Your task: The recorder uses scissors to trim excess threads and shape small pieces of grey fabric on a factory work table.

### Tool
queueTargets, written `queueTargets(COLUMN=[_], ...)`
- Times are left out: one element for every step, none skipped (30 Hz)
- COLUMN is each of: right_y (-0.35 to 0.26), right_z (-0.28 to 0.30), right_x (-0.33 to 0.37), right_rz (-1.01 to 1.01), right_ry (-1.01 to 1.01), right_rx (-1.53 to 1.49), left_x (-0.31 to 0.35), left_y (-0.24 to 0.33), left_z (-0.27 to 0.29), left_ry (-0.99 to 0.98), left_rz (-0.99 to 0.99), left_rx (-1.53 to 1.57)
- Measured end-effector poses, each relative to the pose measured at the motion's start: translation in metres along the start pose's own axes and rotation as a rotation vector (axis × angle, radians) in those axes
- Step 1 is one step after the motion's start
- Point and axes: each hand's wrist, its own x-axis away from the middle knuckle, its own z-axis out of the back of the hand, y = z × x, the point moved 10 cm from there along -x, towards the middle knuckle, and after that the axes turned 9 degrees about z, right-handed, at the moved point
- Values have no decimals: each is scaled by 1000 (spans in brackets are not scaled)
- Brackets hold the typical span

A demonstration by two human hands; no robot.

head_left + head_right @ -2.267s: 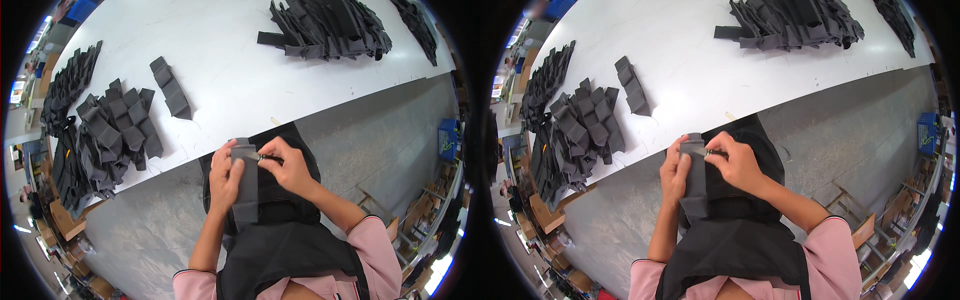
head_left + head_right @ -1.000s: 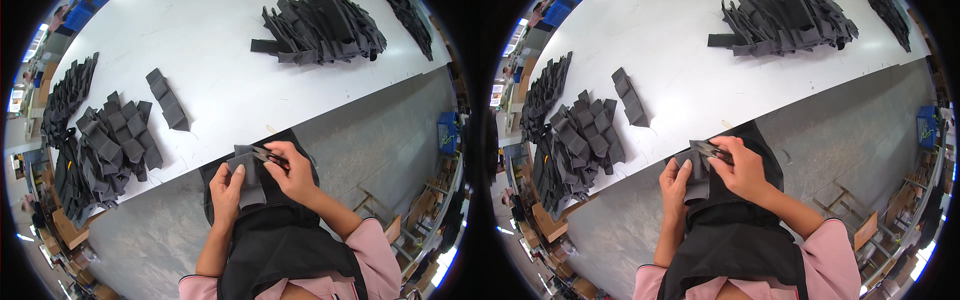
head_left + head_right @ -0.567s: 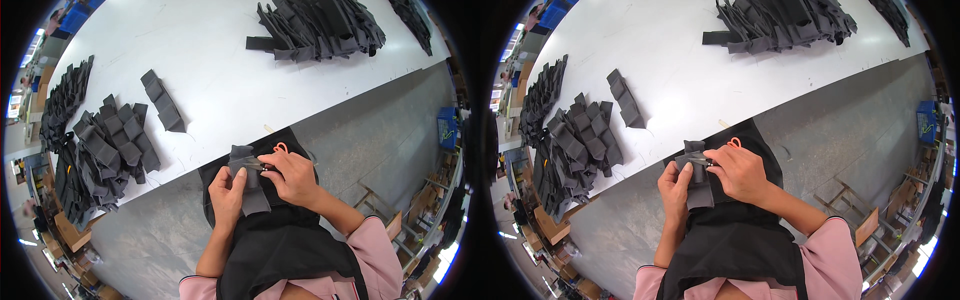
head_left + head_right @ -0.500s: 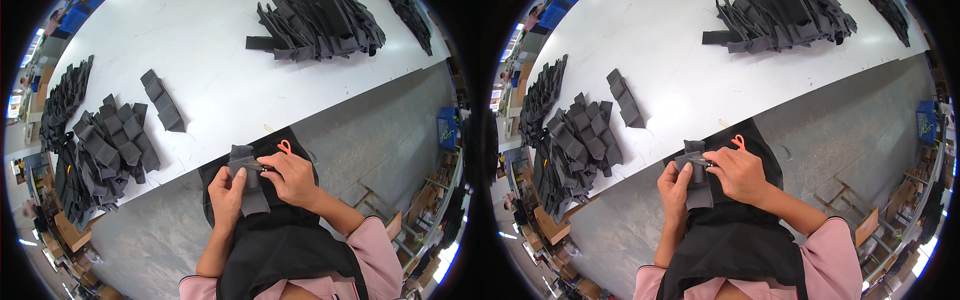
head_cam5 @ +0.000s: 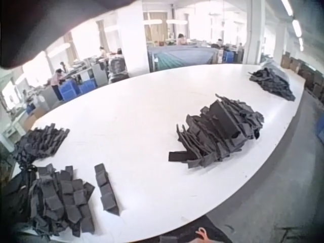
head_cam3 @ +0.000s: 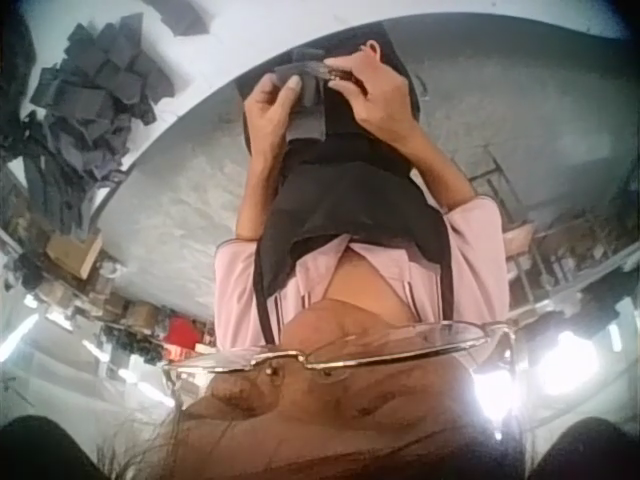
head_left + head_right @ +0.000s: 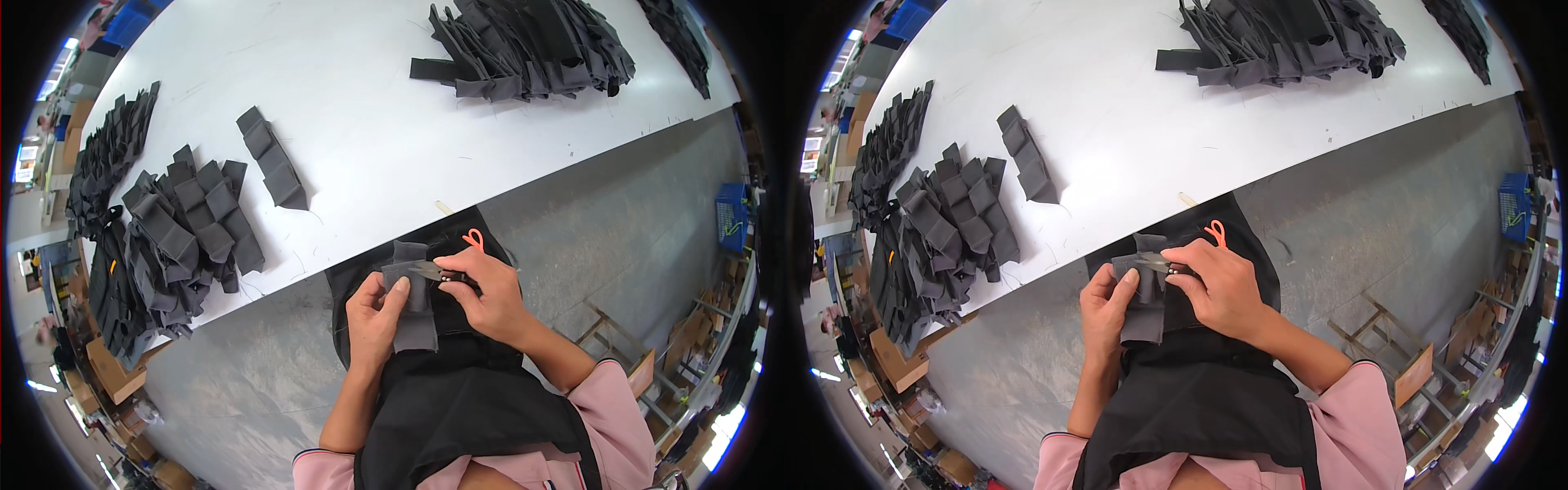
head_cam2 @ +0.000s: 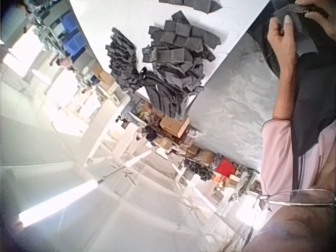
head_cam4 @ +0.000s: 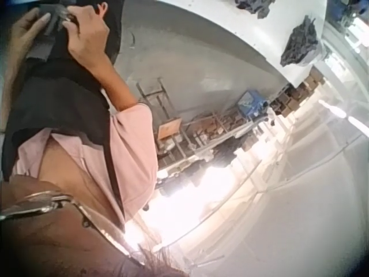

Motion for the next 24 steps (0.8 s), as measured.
queueTargets(right_y=[0, -2, -4, -13, -21, -22, -23, -23, -24, -21, -18, -17, -20, -23, -22, -21, -21, -20, -19, -19, -21, -20, -19, -19], right_z=[-4, -7, -7, -5, -4, -6, -9, -11, -12, -13, -14, -15, -15, -16, -17, -16, -15, -15, -16, -16, -16, -13, -10, -9], right_x=[0, -1, -2, -4, -5, -6, -9, -10, -9, -7, -6, -6, -6, -6, -6, -6, -6, -5, -5, -4, -5, -5, -5, -2], right_rz=[40, 80, 81, 141, 201, 202, 202, 202, 203, 174, 145, 144, 192, 239, 237, 241, 245, 244, 247, 249, 249, 219, 188, 188], right_ry=[-44, -89, -92, -92, -90, -90, -99, -109, -111, -125, -140, -140, -132, -123, -122, -98, -73, -73, -77, -81, -82, -50, -18, -19], right_rx=[43, 87, 83, 119, 155, 155, 155, 155, 153, 160, 167, 166, 157, 148, 149, 142, 135, 135, 145, 156, 155, 142, 130, 130], left_x=[-1, -1, -1, -2, -1, -1, 0, 0, 1, 1, 2, 2, 2, 2, 3, 4, 4, 5, 5, 5, 4, 3, 4, 3], left_y=[-2, -4, -7, -11, -13, -13, -13, -14, -14, -13, -12, -13, -12, -11, -11, -11, -11, -11, -11, -11, -14, -10, -5, -6], left_z=[-1, 0, 2, 2, 2, 2, 1, 0, 0, 0, 0, 0, 0, 0, -1, -2, -4, -5, -4, -4, -2, 1, 3, 4], left_ry=[2, 5, 10, -8, -26, -26, -24, -22, -20, -22, -25, -25, -25, -25, -27, -29, -31, -31, -19, -7, -5, 22, 49, 50], left_rz=[2, 4, 4, 12, 20, 20, 21, 23, 23, 2, -19, -19, -42, -65, -64, -59, -54, -53, -53, -54, -53, -143, -231, -231], left_rx=[-5, -11, -10, -22, -34, -34, -32, -30, -28, -43, -57, -57, -75, -94, -94, -100, -105, -105, -113, -121, -121, -168, -214, -214])
